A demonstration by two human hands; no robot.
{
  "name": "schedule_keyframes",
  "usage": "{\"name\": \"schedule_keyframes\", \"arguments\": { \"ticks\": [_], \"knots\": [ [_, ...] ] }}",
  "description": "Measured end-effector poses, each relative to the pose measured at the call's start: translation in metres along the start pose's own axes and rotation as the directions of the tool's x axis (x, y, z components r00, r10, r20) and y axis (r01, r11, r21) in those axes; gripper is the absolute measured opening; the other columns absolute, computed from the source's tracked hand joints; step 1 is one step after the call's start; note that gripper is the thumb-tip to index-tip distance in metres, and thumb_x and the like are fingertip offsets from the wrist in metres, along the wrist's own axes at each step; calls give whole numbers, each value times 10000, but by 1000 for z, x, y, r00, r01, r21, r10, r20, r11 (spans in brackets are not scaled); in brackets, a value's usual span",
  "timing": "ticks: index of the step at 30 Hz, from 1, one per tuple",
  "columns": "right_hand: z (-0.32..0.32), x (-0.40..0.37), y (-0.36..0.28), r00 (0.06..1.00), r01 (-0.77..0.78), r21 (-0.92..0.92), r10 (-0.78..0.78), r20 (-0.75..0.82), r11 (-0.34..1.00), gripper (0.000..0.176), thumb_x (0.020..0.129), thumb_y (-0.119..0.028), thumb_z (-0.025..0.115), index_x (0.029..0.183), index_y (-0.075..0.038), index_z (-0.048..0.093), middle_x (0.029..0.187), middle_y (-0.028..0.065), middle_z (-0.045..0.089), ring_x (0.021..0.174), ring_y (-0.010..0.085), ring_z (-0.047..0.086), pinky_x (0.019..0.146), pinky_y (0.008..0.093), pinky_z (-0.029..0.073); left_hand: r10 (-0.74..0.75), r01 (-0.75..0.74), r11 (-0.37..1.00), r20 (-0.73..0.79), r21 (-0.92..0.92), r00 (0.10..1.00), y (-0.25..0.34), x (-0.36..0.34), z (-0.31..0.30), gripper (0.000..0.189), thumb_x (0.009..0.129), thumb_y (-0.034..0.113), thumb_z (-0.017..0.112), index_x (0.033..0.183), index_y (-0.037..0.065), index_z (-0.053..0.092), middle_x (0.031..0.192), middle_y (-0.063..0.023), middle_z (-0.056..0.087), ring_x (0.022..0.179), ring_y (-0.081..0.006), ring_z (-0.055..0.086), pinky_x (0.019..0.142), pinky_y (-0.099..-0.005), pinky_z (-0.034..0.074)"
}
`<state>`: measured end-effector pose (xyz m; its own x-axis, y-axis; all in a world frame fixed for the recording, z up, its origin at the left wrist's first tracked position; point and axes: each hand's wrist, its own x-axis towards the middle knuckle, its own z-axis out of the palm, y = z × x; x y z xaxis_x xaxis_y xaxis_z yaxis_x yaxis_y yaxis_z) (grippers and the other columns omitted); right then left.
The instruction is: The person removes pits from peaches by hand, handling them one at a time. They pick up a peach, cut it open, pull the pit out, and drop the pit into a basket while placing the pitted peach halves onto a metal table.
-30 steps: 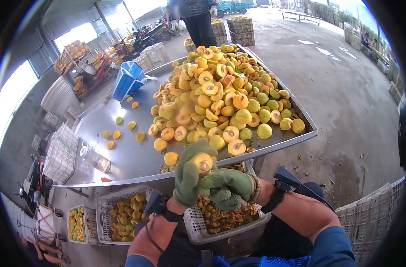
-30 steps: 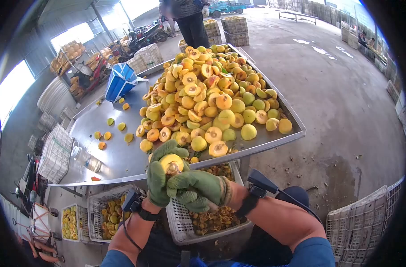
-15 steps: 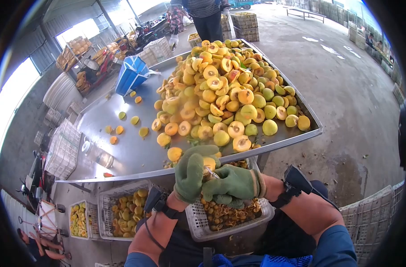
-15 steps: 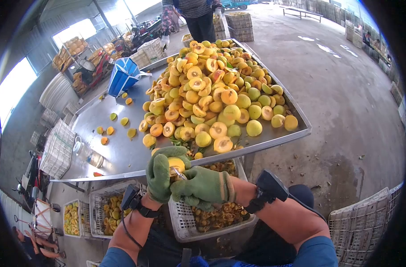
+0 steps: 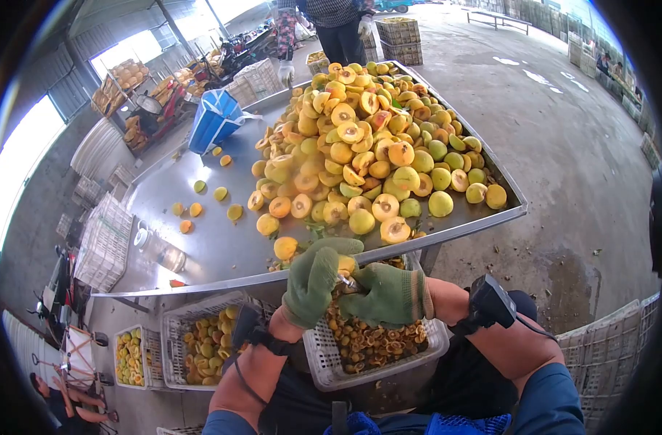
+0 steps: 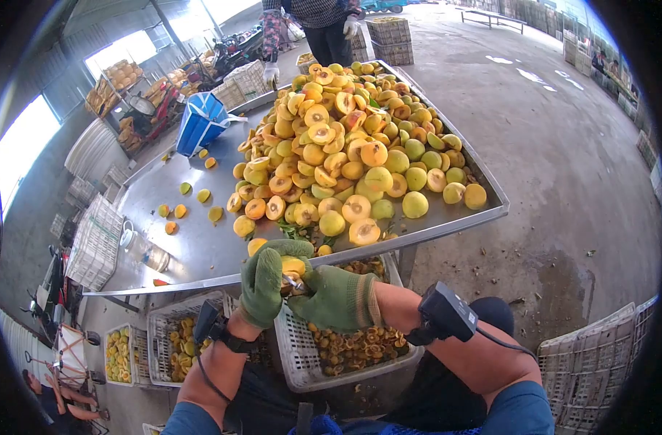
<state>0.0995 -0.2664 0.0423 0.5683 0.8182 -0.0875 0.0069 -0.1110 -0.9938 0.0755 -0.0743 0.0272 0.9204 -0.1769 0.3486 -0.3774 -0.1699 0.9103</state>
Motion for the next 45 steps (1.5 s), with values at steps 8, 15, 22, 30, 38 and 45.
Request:
{"name": "schedule_keyframes", "arguments": {
  "ticks": [8,15,22,30,38,45],
  "knots": [
    [-3,2,5,998,-65,-46,65,-20,997,144,925,-153,664,1033,-59,674,745,-5,656,652,89,611,566,278,480,-3,3,999,5,34,1000,-10,0,4,444,1089,326,406,1150,-27,668,1103,-143,710,1008,-223,663,895,-346,514],
    [-2,16,42,945,164,-520,-284,-159,838,104,882,-120,668,970,-66,681,816,95,701,770,254,675,690,380,523,-90,91,996,-43,15,995,-15,0,11,424,1099,294,394,1152,-39,650,1089,-145,699,986,-237,659,886,-342,513],
    [-5,12,41,992,123,111,-126,20,986,133,908,-190,714,980,-78,717,722,0,654,619,114,610,537,290,477,461,-441,663,134,605,877,-39,5,0,334,999,306,585,1158,18,639,1104,-139,682,993,-297,669,881,-416,528],
    [-12,0,17,989,-146,26,145,31,989,123,888,-149,601,946,-51,646,649,54,615,506,185,586,452,316,472,-88,81,995,-133,-59,987,-20,-1,28,512,1096,418,361,1085,1,657,1005,-93,693,843,-155,623,794,-307,513],
    [-7,21,44,991,25,-191,-50,-127,981,172,884,-188,650,952,-35,691,843,77,697,792,216,649,721,370,515,-110,101,993,-193,-53,975,-20,8,25,518,1090,438,370,1069,9,659,1032,-104,673,910,-181,619,833,-351,512],
    [-6,7,42,933,171,-233,-233,-274,957,226,942,-233,657,1043,-42,727,824,85,685,729,102,599,655,319,518,-365,82,755,-313,-651,877,-75,6,-2,494,1024,411,550,1299,0,547,1013,-68,646,915,-204,630,858,-346,531]
  ]
}}
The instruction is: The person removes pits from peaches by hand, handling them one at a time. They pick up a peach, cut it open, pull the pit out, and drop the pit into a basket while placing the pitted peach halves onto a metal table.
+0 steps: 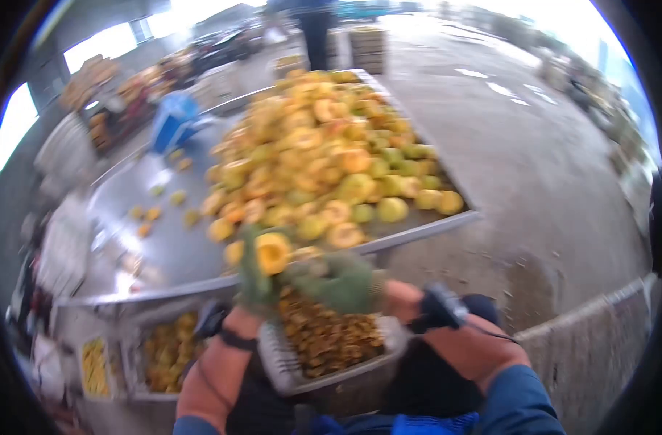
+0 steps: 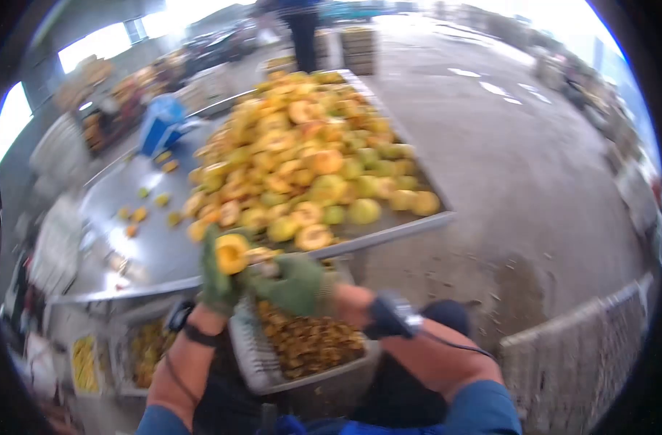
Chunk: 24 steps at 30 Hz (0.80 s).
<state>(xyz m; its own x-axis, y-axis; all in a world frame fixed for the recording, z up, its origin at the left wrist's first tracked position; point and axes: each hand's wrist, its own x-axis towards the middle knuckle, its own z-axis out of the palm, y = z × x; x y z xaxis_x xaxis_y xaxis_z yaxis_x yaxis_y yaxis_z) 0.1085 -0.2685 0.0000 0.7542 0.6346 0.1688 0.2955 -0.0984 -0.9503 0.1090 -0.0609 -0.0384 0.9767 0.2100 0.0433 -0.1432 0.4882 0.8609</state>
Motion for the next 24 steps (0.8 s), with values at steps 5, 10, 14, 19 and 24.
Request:
{"name": "schedule_keyframes", "arguments": {
  "ticks": [5,10,14,19,24],
  "knots": [
    [-20,-11,8,955,-171,-171,206,213,970,581,921,-357,681,1416,-84,547,1106,158,718,981,217,681,874,367,531,-108,18,954,287,301,952,30,-3,-6,685,1052,579,395,1297,-34,581,963,-141,727,796,-186,710,641,-266,572],
    [-4,-14,0,736,-219,-770,620,273,599,811,910,-554,596,1554,-115,371,1303,221,653,1217,401,616,1040,453,472,-268,260,962,100,85,958,50,-25,-4,768,1012,675,377,1233,-18,621,858,-161,724,499,-152,595,452,-249,496],
    [0,-8,-7,766,-238,-684,566,305,690,628,933,-600,537,1301,-106,655,1163,185,718,1101,376,672,981,457,507,-216,184,962,146,204,966,60,-46,-20,736,1036,640,358,1237,-17,622,900,-154,731,544,-139,615,507,-248,509],
    [21,-14,31,754,85,-795,482,445,601,481,991,-516,524,1130,-89,693,979,222,725,902,411,697,836,492,542,-207,-227,540,389,810,898,47,-69,-89,568,1028,517,464,1192,13,670,1025,-154,732,961,-270,703,874,-414,544],
    [31,-27,65,825,77,-777,397,401,625,373,998,-408,532,1203,-120,649,1001,226,719,936,424,691,853,509,538,-568,54,-528,-400,847,719,68,-107,-149,653,942,556,487,1286,28,658,1250,-231,669,1195,-388,627,1025,-471,462]
  ]
}}
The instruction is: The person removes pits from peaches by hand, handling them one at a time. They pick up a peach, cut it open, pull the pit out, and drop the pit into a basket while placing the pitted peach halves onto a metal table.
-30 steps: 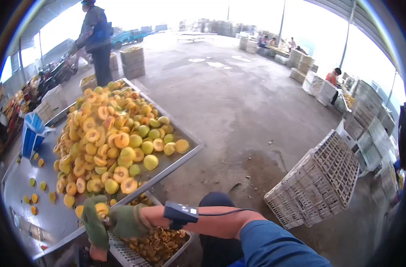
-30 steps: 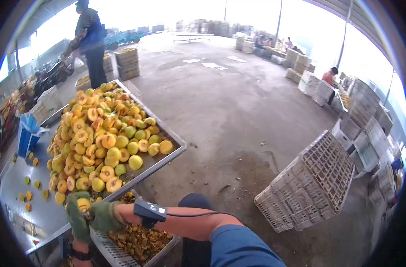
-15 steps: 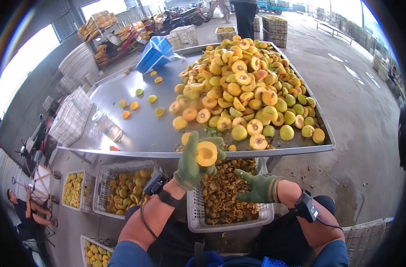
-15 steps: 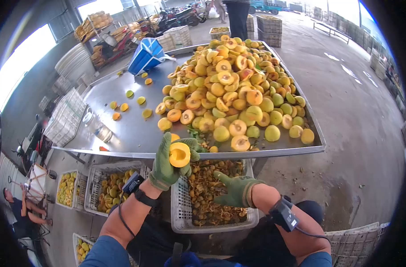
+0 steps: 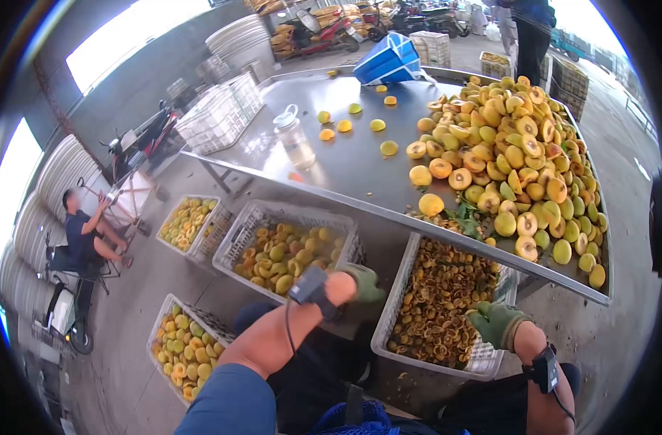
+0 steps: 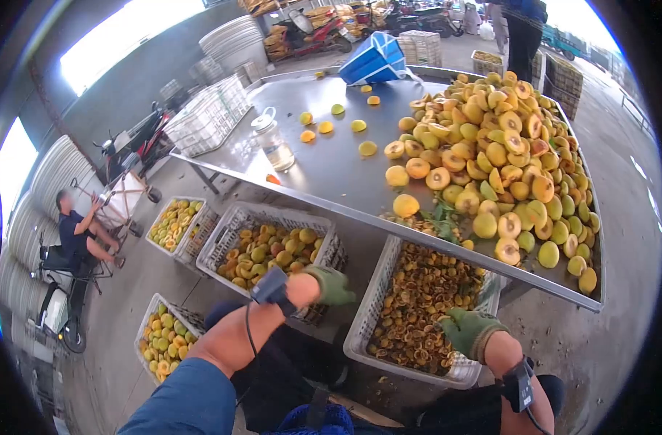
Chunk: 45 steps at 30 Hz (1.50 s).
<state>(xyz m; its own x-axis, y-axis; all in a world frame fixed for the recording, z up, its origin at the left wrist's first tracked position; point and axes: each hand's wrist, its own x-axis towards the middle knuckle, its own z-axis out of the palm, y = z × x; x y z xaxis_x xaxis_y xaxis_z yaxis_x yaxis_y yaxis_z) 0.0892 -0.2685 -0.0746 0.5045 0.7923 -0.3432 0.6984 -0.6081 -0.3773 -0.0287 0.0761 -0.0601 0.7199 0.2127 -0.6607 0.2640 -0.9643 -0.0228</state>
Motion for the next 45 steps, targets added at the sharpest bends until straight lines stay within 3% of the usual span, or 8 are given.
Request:
{"name": "schedule_keyframes", "arguments": {
  "ticks": [6,10,13,18,23,26,32,45],
  "knots": [
    [-37,-10,-47,971,-237,57,235,52,970,399,957,-430,576,1158,-106,692,1023,228,722,984,414,693,867,481,539,-656,539,754,-471,-376,589,-169,-6,14,565,926,496,482,1182,54,723,1300,-238,646,1214,-381,623,1039,-465,467],
    [-41,-3,-54,958,-286,60,286,13,956,440,939,-464,594,1110,-76,712,977,227,728,956,404,703,861,462,545,-578,438,816,-510,-377,637,-286,24,26,543,929,491,491,1265,111,687,1324,-217,638,1213,-387,621,1015,-464,485],
    [-37,5,-54,956,-293,92,291,38,952,491,920,-515,612,1049,-56,726,946,229,729,934,397,708,852,452,550,-158,167,986,-274,7,949,-214,7,-2,567,935,495,453,1264,92,681,1307,-204,653,1183,-388,633,1016,-462,478],
    [-35,8,-67,957,-264,74,253,140,962,512,890,-541,661,963,-40,741,926,227,730,916,377,712,838,433,552,274,-286,941,-89,-182,958,11,-11,5,554,966,500,504,1309,84,631,1240,-220,665,1210,-387,605,1040,-467,451],
    [4,16,-28,998,29,160,-37,45,987,435,875,-474,667,979,-56,727,898,196,730,872,366,709,773,440,547,501,-831,554,-781,-41,373,102,9,40,514,936,322,630,1387,90,545,1144,-203,684,1085,-429,644,925,-484,514],
    [-12,2,-26,998,-38,267,24,54,963,409,881,-451,651,1014,-71,720,925,193,731,873,369,707,761,442,549,650,-761,498,-401,-416,645,120,8,25,501,943,330,629,1367,72,563,1135,-199,687,1057,-385,661,890,-445,525],
    [-13,-15,-19,970,-245,84,243,29,966,451,904,-507,628,1032,-85,721,943,192,731,903,391,706,798,455,554,661,-717,681,-294,-151,690,138,13,4,548,969,238,669,1456,55,496,1255,-188,668,1105,-280,669,972,-391,520],
    [-3,-23,16,985,-166,86,162,56,982,453,903,-458,617,1235,-151,638,1040,151,727,964,378,697,825,476,551,612,-357,202,-167,-912,773,172,38,-11,360,1014,261,647,1268,5,647,1080,-58,700,930,-110,647,834,-283,551]
  ]
}}
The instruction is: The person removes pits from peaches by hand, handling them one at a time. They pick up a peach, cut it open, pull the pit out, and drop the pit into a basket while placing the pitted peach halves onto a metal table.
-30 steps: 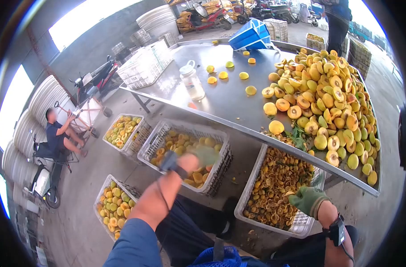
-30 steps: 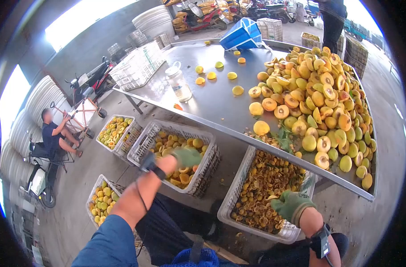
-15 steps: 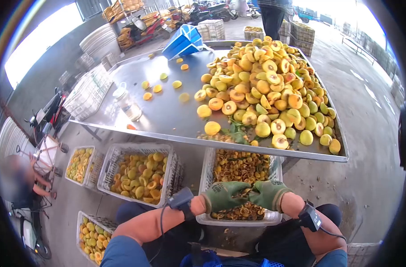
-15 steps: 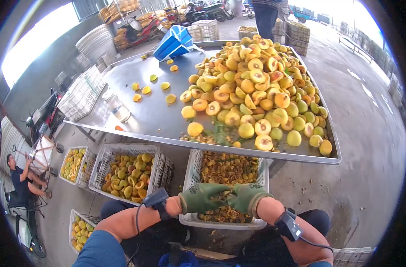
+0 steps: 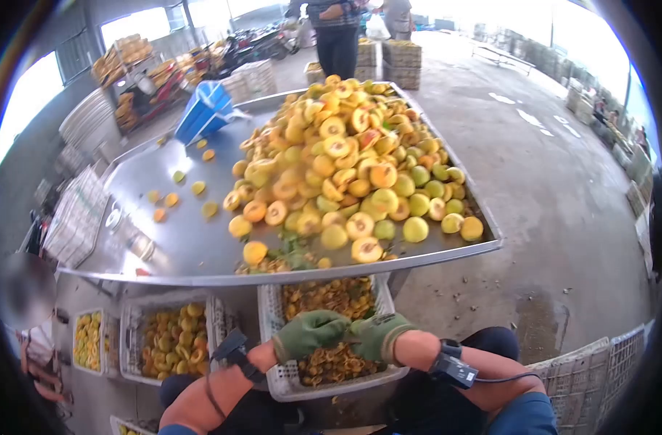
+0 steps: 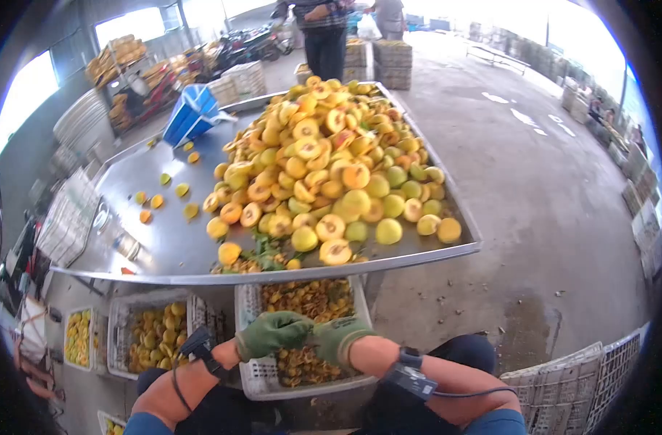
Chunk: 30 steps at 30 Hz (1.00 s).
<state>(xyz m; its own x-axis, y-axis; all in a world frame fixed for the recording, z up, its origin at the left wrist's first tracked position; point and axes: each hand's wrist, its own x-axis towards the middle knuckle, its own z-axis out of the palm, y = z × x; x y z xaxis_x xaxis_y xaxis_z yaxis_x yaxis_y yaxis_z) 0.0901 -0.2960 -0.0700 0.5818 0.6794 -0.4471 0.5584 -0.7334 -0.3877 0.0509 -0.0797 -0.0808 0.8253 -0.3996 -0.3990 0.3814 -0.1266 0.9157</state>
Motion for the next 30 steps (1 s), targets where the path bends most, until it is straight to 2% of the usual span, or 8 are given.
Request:
{"name": "schedule_keyframes", "arguments": {
  "ticks": [9,12,14,16,18,21,22,30],
  "knots": [
    [-6,-11,0,998,-62,75,63,-3,995,458,978,-480,515,1297,-171,625,1173,143,704,1050,375,679,913,477,524,25,27,850,-90,526,996,11,1,-26,386,1035,288,553,1304,24,635,1047,-113,705,880,-146,673,766,-322,579],
    [-9,-13,2,996,-22,120,31,-79,993,495,979,-503,508,1273,-124,632,1167,167,705,1082,365,670,947,457,508,157,-27,301,-21,953,987,24,-20,-41,342,1020,257,555,1271,48,659,999,-130,698,817,-183,669,729,-334,566],
    [-23,-22,-6,997,-33,161,44,-70,986,514,978,-514,508,1260,-103,634,1134,180,709,1088,363,667,958,448,503,257,-116,488,-16,865,966,53,-30,-59,321,1005,279,572,1216,65,686,1012,-131,705,837,-259,688,771,-370,565],
    [-48,-42,-21,995,-77,210,89,-47,975,521,977,-521,512,1251,-96,636,1074,187,719,1079,367,667,959,443,501,643,-259,-77,246,963,726,61,-28,-111,342,988,321,587,1159,47,702,1035,-136,716,896,-320,699,832,-400,560],
    [-45,-37,-20,994,-58,268,81,-78,962,511,982,-524,522,1200,-74,628,1095,201,714,1069,385,669,929,456,507,477,73,699,-540,711,693,101,-32,-109,397,944,376,598,1200,79,663,1160,-207,694,1028,-408,669,872,-517,521],
    [-39,-26,-23,979,1,356,72,-192,935,480,980,-499,548,1163,-62,625,1094,208,712,1059,395,671,896,464,512,594,403,364,-542,840,594,83,-5,-157,512,922,437,623,1301,93,614,1275,-216,646,1112,-411,637,921,-504,508],
    [-38,-24,-24,968,24,381,74,-238,924,466,979,-486,559,1157,-61,626,1088,207,712,1057,395,671,887,465,513,397,472,378,-600,796,694,72,9,-175,631,888,498,641,1380,111,559,1351,-216,605,1189,-397,603,970,-485,494],
    [-12,8,-5,776,272,404,49,-629,873,302,943,-343,682,1086,-82,635,898,150,714,817,311,691,745,420,539,308,231,452,-394,861,866,51,53,-210,576,875,468,677,1286,69,613,1198,-190,696,1002,-316,702,829,-426,561]
  ]
}}
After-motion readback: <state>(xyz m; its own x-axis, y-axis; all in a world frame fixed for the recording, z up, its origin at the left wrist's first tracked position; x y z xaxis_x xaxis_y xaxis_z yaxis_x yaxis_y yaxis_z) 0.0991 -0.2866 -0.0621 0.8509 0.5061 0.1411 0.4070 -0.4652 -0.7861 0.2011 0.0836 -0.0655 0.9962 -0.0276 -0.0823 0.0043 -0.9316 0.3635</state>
